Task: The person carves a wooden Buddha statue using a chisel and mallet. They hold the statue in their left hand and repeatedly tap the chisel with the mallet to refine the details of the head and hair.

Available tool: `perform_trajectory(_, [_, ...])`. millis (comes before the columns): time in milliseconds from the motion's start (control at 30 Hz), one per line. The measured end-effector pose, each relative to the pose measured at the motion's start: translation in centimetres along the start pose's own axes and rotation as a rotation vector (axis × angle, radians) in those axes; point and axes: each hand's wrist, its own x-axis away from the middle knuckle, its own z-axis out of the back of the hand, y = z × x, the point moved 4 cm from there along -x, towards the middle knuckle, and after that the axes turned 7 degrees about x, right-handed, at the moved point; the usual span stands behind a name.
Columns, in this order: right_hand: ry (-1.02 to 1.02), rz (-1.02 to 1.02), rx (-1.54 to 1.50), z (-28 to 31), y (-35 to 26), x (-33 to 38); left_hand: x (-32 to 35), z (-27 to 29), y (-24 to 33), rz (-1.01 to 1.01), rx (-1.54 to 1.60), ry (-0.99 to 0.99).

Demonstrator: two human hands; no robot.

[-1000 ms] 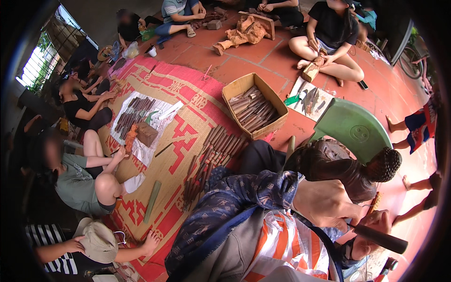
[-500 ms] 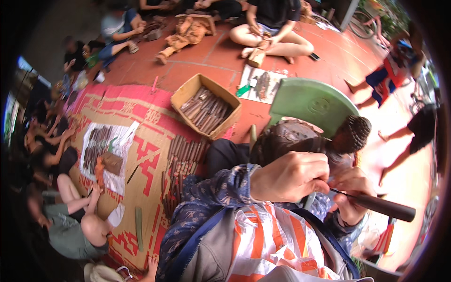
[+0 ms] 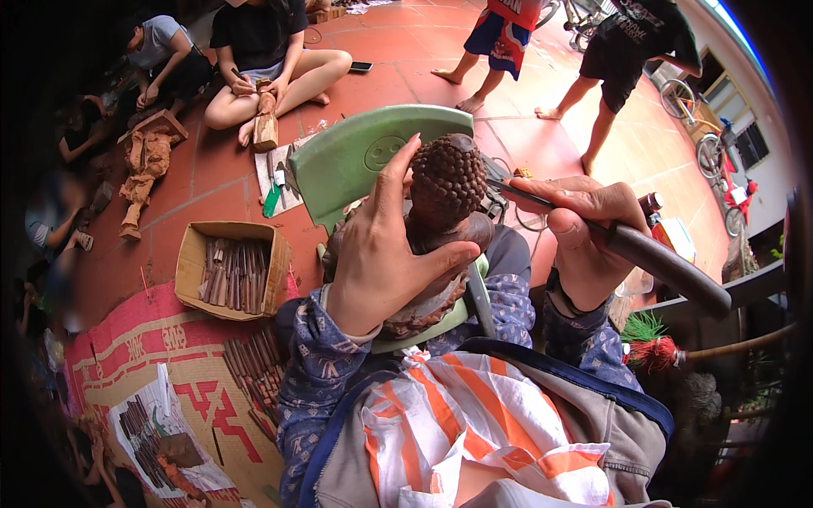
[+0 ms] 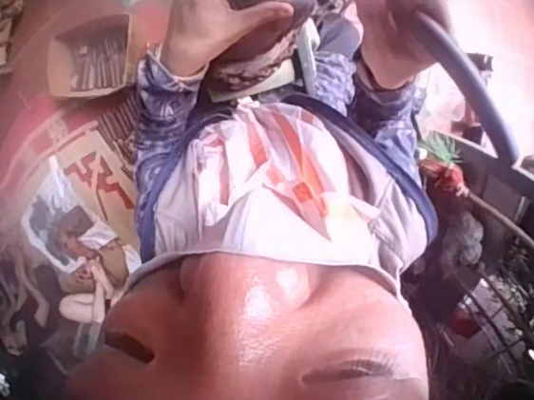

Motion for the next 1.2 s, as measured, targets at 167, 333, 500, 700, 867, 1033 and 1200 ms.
perform_trajectory(167, [-0.055,0.06,0.021,-0.9,0.8,-0.7,0.2,-0.2,-0.3,0.183,0.046,-0.079])
perform_trajectory(333, [-0.102,0.145,0.05,-1.4,0.7,-1.3,0.3,-0.4,-0.7,0.12,0.043,-0.038])
perform_trajectory(500, [-0.131,0.143,0.137,-1.4,0.5,-1.4,0.4,-0.3,-0.9,0.118,0.042,-0.031])
perform_trajectory(700, [-0.21,0.163,0.21,-1.3,0.1,-2.1,0.5,-0.2,-0.8,0.123,0.073,-0.028])
perform_trajectory(867, [-0.211,0.121,0.22,-1.2,-0.2,-2.6,0.6,-0.3,-0.7,0.113,0.06,-0.026])
perform_trajectory(1033, [-0.228,0.114,0.213,-1.1,-0.1,-2.9,0.7,-0.4,-0.7,0.095,0.054,-0.01])
perform_trajectory(1200, [-0.24,0.073,0.126,-0.8,0.3,-3.1,0.7,-0.4,-0.8,0.119,0.087,-0.014])
